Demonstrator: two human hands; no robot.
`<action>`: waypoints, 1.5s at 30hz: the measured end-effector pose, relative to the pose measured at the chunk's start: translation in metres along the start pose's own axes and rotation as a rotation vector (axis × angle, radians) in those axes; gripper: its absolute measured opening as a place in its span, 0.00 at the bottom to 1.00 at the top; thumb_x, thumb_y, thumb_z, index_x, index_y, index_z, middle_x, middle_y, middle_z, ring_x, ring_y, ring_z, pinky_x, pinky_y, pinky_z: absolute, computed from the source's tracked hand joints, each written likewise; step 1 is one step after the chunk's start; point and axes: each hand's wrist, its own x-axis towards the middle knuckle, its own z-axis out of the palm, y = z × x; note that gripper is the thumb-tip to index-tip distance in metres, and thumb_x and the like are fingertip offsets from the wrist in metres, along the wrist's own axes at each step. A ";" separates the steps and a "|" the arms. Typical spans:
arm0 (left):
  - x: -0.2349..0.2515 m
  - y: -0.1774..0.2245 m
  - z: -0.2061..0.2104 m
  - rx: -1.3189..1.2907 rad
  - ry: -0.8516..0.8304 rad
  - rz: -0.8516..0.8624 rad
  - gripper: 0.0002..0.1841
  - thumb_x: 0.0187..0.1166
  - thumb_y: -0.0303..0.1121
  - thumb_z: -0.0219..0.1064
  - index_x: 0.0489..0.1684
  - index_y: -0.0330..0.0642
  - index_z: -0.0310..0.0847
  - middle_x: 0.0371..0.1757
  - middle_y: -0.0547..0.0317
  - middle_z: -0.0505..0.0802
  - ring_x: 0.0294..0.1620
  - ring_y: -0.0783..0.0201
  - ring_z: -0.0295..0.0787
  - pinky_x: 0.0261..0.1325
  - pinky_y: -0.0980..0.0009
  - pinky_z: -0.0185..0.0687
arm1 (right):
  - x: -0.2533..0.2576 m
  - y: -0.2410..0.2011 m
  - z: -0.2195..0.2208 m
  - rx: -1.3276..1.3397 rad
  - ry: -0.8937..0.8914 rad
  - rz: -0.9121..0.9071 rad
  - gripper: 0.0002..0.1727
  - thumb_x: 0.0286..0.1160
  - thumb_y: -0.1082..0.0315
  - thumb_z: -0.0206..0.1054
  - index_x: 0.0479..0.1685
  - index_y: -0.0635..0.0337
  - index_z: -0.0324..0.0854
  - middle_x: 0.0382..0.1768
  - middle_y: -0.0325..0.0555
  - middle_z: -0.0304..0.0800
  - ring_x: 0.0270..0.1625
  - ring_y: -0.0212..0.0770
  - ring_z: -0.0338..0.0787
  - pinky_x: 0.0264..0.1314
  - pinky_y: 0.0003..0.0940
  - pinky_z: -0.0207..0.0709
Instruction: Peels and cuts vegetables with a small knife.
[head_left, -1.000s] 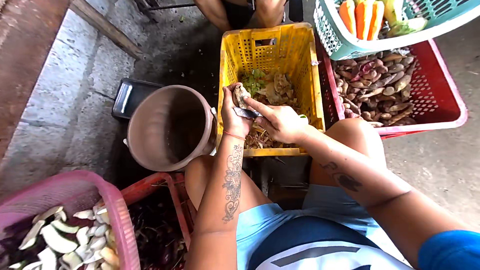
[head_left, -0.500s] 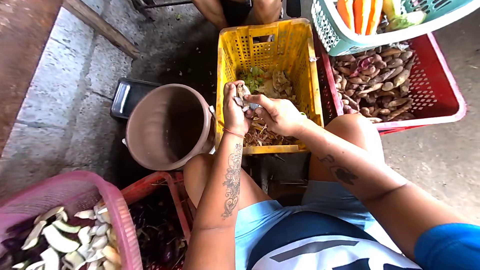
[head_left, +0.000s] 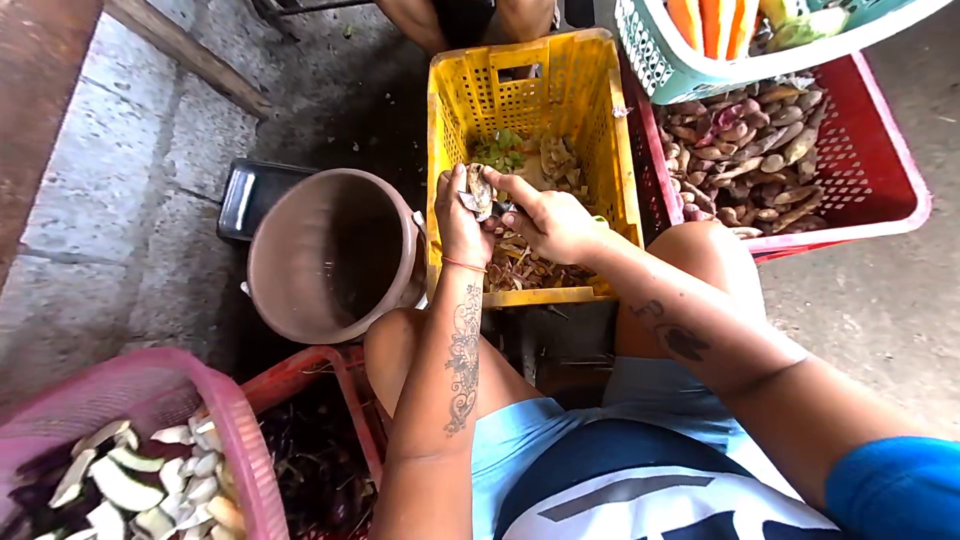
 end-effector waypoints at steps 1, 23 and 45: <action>0.000 -0.001 0.001 0.021 0.006 0.008 0.14 0.96 0.40 0.42 0.40 0.51 0.69 0.24 0.64 0.80 0.13 0.75 0.68 0.13 0.82 0.64 | 0.000 0.000 0.000 -0.013 0.005 0.004 0.32 0.92 0.59 0.53 0.94 0.50 0.55 0.37 0.54 0.92 0.38 0.59 0.92 0.43 0.62 0.82; 0.002 -0.004 -0.010 0.231 -0.212 0.232 0.15 0.93 0.32 0.42 0.38 0.52 0.76 0.31 0.71 0.88 0.27 0.78 0.84 0.27 0.80 0.80 | 0.001 0.007 -0.014 0.130 -0.039 0.043 0.31 0.93 0.59 0.53 0.93 0.49 0.55 0.45 0.56 0.92 0.43 0.57 0.92 0.52 0.62 0.82; 0.003 0.003 -0.015 0.198 -0.325 0.080 0.17 0.95 0.37 0.38 0.47 0.51 0.75 0.33 0.67 0.89 0.20 0.77 0.78 0.19 0.83 0.73 | 0.006 0.011 -0.001 1.313 0.021 0.159 0.13 0.96 0.65 0.39 0.65 0.51 0.66 0.21 0.36 0.69 0.13 0.29 0.69 0.14 0.21 0.68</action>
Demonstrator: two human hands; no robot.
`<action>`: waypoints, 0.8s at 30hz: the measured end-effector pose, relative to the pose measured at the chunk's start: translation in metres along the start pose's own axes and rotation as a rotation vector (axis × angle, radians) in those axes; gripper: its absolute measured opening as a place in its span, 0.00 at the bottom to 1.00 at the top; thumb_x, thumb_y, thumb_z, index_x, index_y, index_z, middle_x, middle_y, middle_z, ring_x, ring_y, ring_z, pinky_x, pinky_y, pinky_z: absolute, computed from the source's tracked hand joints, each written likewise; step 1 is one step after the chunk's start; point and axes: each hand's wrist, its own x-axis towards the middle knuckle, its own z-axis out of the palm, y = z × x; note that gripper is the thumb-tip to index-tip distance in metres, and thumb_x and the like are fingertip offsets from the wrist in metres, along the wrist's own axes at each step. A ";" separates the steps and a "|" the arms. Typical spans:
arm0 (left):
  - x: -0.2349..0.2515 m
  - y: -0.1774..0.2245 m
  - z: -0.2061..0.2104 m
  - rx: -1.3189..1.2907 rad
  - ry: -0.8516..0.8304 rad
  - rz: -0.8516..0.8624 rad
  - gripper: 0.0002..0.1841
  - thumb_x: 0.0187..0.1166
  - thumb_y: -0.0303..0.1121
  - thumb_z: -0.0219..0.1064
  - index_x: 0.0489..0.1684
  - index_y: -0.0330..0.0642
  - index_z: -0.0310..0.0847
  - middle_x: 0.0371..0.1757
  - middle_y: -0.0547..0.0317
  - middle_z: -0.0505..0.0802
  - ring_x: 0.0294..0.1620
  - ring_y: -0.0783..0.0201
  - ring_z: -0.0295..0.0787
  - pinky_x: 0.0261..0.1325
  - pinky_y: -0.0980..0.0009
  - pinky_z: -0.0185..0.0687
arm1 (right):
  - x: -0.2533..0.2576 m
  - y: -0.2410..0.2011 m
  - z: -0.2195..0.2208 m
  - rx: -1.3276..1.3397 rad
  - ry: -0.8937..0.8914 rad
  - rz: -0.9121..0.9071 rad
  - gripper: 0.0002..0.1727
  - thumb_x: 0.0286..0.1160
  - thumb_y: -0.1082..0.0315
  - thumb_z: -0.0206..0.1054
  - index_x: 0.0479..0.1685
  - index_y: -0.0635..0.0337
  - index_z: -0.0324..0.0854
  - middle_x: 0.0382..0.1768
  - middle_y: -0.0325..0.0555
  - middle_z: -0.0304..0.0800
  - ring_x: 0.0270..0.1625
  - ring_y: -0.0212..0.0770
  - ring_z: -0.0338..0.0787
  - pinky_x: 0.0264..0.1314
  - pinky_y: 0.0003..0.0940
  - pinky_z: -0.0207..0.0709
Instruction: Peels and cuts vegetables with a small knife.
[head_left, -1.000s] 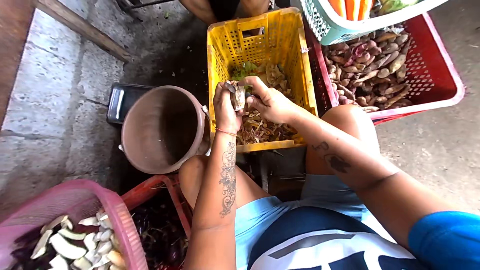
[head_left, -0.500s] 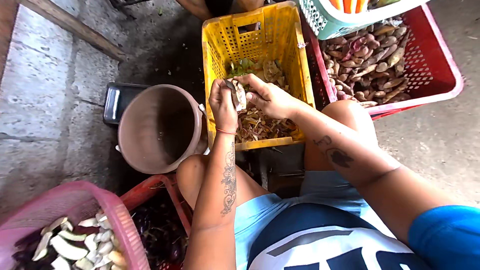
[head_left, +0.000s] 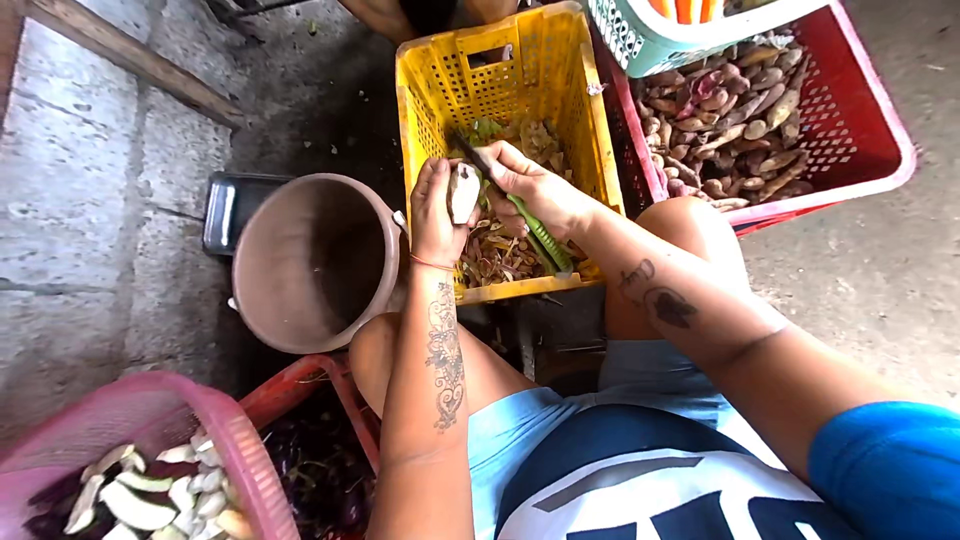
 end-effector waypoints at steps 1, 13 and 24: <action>0.000 0.003 0.000 -0.034 0.003 -0.040 0.18 0.96 0.38 0.36 0.48 0.50 0.75 0.33 0.65 0.89 0.18 0.76 0.77 0.17 0.83 0.71 | -0.001 -0.003 -0.002 0.124 0.008 0.075 0.13 0.97 0.61 0.36 0.65 0.46 0.64 0.21 0.35 0.67 0.13 0.29 0.68 0.14 0.22 0.69; 0.003 0.001 0.006 0.014 0.277 -0.191 0.26 0.96 0.52 0.34 0.41 0.49 0.77 0.28 0.66 0.84 0.20 0.75 0.77 0.22 0.80 0.74 | -0.007 -0.006 0.005 -0.873 0.024 -0.021 0.37 0.93 0.58 0.53 0.98 0.47 0.41 0.46 0.54 0.90 0.39 0.44 0.88 0.50 0.47 0.83; 0.003 -0.008 0.014 0.290 0.333 0.066 0.24 0.97 0.41 0.37 0.32 0.49 0.77 0.25 0.71 0.84 0.26 0.77 0.81 0.29 0.78 0.79 | -0.008 -0.010 0.007 -1.168 0.044 -0.014 0.31 0.94 0.56 0.52 0.95 0.45 0.54 0.42 0.57 0.91 0.42 0.58 0.90 0.51 0.63 0.80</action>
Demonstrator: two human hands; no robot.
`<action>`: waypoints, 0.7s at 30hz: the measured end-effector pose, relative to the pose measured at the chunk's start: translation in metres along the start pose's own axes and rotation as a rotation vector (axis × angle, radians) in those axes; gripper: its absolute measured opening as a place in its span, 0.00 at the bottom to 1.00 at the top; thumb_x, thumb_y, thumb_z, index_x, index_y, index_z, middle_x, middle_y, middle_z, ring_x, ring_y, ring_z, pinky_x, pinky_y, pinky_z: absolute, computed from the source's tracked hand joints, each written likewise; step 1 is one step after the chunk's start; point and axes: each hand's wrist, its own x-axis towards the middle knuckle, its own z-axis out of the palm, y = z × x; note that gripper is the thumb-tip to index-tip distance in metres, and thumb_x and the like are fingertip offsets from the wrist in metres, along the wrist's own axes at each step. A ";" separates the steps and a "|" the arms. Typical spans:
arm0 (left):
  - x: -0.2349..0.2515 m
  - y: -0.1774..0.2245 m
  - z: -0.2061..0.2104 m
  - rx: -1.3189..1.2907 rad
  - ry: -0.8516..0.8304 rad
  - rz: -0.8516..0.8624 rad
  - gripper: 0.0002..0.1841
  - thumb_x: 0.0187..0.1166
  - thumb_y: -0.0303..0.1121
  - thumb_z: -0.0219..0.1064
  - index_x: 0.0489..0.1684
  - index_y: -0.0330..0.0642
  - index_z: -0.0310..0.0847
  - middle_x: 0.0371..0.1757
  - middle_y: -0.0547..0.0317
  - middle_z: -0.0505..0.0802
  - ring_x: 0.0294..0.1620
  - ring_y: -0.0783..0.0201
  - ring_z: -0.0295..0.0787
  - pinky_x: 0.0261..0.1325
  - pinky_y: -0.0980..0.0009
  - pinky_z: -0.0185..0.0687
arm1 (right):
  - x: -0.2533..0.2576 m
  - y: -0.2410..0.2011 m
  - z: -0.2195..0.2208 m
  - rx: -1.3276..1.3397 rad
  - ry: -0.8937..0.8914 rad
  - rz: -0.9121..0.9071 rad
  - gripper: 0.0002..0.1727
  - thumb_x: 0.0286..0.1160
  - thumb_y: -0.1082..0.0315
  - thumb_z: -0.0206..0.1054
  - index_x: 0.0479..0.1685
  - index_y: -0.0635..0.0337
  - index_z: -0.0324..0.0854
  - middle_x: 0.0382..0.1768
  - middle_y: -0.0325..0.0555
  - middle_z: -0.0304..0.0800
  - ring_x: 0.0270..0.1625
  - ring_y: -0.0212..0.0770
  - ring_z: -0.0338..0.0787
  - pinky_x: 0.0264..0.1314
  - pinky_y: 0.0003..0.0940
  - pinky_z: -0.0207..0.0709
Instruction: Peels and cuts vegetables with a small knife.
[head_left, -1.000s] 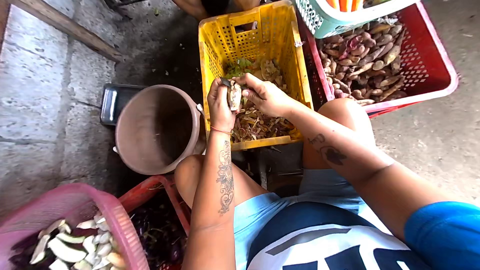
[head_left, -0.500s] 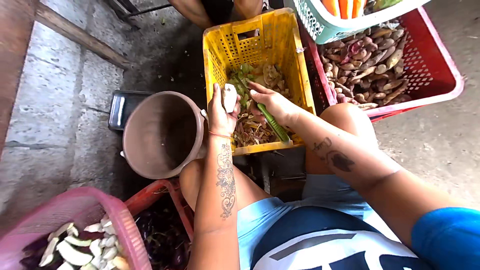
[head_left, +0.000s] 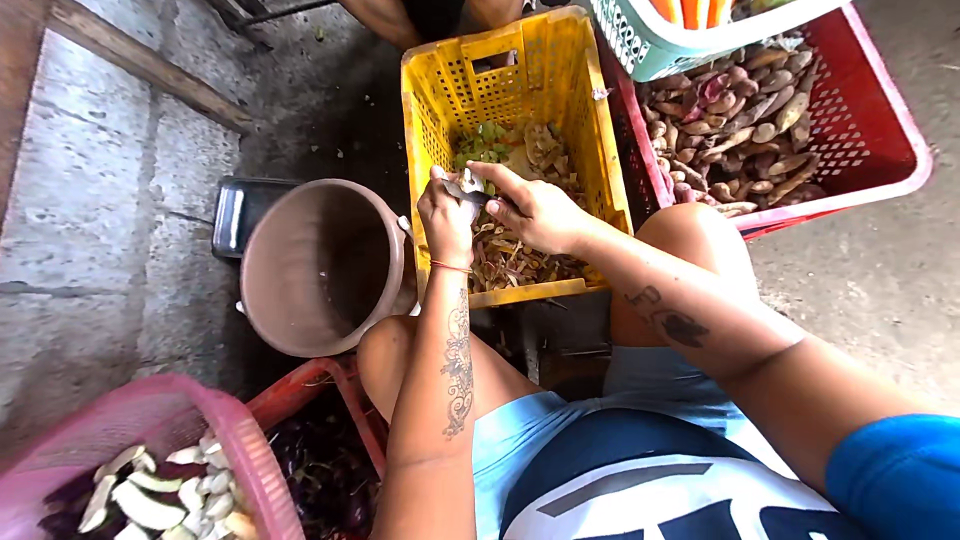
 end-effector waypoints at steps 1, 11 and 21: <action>0.000 0.000 0.001 0.010 0.005 0.018 0.23 0.97 0.40 0.38 0.33 0.49 0.78 0.26 0.71 0.84 0.26 0.77 0.81 0.30 0.78 0.79 | 0.000 0.000 0.001 0.001 0.010 -0.002 0.31 0.94 0.56 0.52 0.94 0.46 0.54 0.43 0.56 0.91 0.42 0.58 0.91 0.51 0.63 0.81; -0.007 0.001 -0.001 0.062 -0.088 0.000 0.19 0.94 0.33 0.41 0.38 0.47 0.79 0.25 0.73 0.83 0.20 0.78 0.76 0.22 0.80 0.74 | 0.004 0.008 0.007 0.022 0.120 -0.031 0.22 0.93 0.58 0.52 0.80 0.51 0.72 0.41 0.54 0.92 0.42 0.57 0.92 0.48 0.62 0.81; -0.006 0.014 -0.011 -0.287 -0.235 -0.212 0.31 0.96 0.51 0.26 0.44 0.46 0.77 0.25 0.65 0.89 0.12 0.78 0.73 0.14 0.84 0.67 | 0.010 0.014 0.001 1.176 0.068 0.157 0.13 0.97 0.60 0.38 0.61 0.51 0.67 0.19 0.34 0.66 0.13 0.30 0.68 0.15 0.23 0.70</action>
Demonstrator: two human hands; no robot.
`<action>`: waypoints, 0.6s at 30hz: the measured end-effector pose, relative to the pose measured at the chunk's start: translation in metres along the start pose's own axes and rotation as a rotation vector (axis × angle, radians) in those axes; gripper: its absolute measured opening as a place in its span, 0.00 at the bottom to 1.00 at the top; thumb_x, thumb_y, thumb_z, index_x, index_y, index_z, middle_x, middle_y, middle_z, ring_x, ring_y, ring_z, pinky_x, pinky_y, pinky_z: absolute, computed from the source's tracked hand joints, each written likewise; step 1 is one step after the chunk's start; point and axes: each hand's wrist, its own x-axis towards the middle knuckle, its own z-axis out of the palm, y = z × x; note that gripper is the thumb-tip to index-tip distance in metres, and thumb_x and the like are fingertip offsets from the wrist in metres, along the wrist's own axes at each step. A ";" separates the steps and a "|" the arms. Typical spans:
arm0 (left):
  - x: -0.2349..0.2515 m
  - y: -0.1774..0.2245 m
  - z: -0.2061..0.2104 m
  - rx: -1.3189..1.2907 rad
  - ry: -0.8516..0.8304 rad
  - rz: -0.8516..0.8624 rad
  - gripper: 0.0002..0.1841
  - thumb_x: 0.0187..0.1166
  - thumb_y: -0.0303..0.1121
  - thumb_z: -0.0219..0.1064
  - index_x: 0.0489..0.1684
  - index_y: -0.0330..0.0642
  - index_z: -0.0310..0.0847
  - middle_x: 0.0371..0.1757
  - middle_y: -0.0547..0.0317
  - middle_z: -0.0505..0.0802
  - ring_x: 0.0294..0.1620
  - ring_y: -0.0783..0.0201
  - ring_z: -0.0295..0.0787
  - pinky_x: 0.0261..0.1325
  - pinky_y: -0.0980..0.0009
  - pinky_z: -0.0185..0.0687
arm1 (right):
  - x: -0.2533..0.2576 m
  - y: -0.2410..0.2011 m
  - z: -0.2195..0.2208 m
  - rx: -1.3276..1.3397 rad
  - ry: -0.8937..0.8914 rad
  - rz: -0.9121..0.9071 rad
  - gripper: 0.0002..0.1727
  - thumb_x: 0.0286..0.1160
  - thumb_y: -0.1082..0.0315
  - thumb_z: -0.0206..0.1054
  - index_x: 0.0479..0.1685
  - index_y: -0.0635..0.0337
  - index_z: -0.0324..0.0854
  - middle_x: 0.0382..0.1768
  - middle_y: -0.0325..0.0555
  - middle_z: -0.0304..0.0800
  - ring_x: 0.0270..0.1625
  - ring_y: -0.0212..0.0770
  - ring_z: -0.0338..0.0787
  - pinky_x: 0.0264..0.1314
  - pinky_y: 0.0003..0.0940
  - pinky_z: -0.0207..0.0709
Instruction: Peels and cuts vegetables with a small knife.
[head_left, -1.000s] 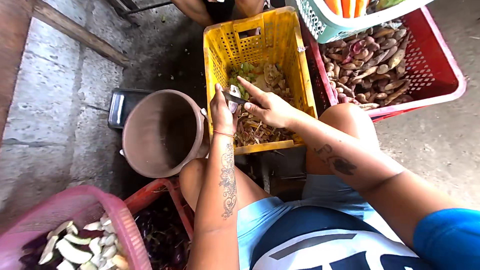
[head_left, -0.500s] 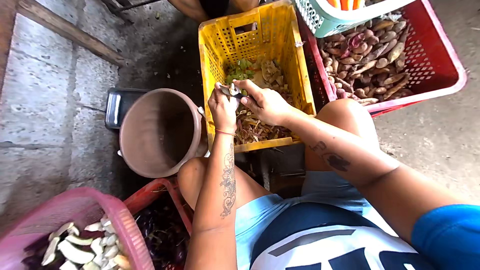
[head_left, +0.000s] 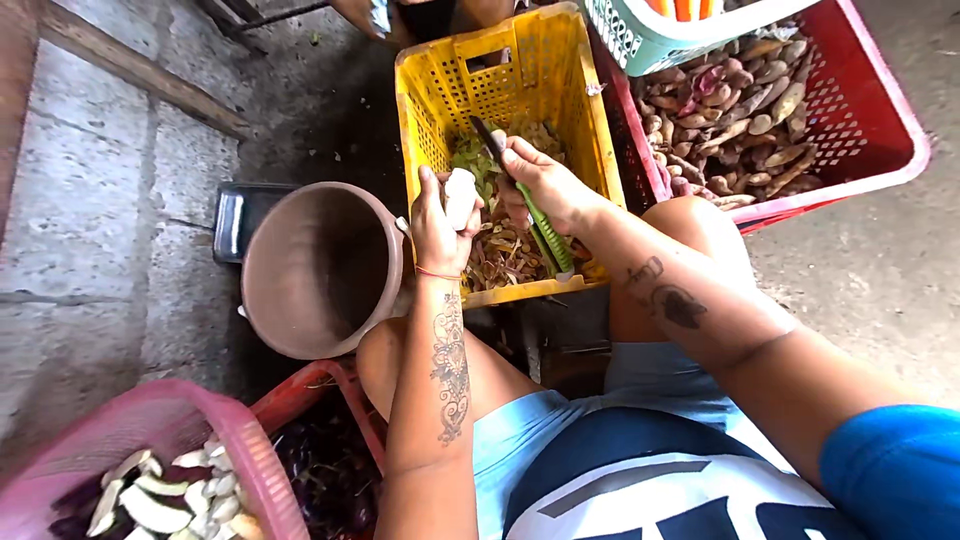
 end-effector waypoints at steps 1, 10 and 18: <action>0.001 0.000 -0.001 -0.014 -0.014 -0.006 0.32 0.95 0.53 0.25 0.45 0.46 0.77 0.26 0.64 0.89 0.12 0.78 0.73 0.14 0.84 0.68 | 0.001 -0.001 0.000 0.014 0.069 0.057 0.14 0.98 0.58 0.38 0.64 0.50 0.66 0.20 0.35 0.66 0.13 0.31 0.69 0.15 0.24 0.71; 0.005 0.006 0.004 -0.099 0.161 -0.071 0.23 0.97 0.47 0.33 0.54 0.50 0.78 0.25 0.66 0.85 0.16 0.75 0.78 0.17 0.83 0.74 | -0.006 0.006 0.007 -0.689 -0.010 -0.125 0.30 0.95 0.60 0.46 0.95 0.49 0.52 0.39 0.48 0.85 0.28 0.37 0.80 0.33 0.36 0.77; 0.010 0.006 0.006 -0.294 0.294 -0.041 0.24 0.97 0.46 0.34 0.46 0.45 0.78 0.24 0.65 0.83 0.17 0.74 0.77 0.20 0.81 0.75 | -0.017 0.020 0.019 -1.320 -0.129 -0.511 0.33 0.87 0.61 0.54 0.93 0.55 0.59 0.36 0.53 0.93 0.33 0.56 0.91 0.36 0.57 0.81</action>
